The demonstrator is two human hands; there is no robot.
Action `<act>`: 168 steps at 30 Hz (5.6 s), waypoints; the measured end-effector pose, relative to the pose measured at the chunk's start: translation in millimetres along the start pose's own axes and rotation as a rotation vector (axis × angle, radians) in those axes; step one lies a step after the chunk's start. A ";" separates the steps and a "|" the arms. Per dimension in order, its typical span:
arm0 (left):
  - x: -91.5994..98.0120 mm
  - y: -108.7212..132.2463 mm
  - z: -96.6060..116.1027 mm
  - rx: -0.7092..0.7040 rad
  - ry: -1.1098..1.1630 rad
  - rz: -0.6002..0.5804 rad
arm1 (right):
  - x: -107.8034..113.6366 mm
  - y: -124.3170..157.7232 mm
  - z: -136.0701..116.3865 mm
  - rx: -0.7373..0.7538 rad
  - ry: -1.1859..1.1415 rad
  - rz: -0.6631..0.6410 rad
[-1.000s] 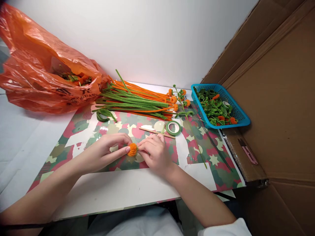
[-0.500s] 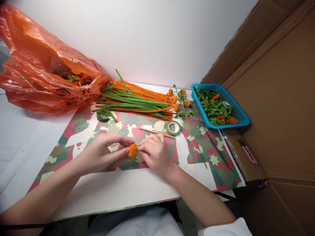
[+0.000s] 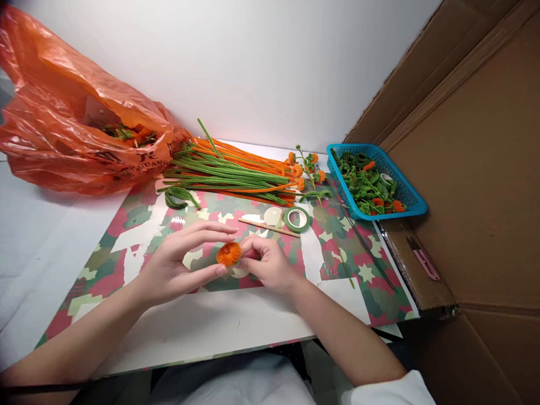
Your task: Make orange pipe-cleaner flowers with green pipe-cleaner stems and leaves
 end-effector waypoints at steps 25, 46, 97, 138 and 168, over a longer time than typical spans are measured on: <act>2.0 2.5 -8.6 0.177 0.179 -0.003 | -8.5 2.6 1.2 -0.063 -0.115 -0.091; 1.7 5.6 -29.4 0.554 0.262 -0.013 | -8.4 2.9 1.4 -0.010 -0.047 -0.102; -23.6 17.2 -50.0 0.710 0.653 -0.046 | -33.1 17.0 22.9 -0.572 -0.597 -0.413; -23.5 19.7 -56.1 0.604 0.910 -0.040 | -10.6 4.4 3.5 -0.196 -0.408 -0.052; -30.7 15.9 -20.2 0.188 -0.052 -0.026 | 3.4 1.7 13.5 -0.289 -0.607 0.138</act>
Point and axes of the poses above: each hand's wrist, its own y-axis away from the middle knuckle, its own x-axis out of the back of the hand, z = x × y, the point moved 7 cm from there along -y, towards the middle knuckle, and after that the axes turned 14 degrees about y, right-handed, at the moved point
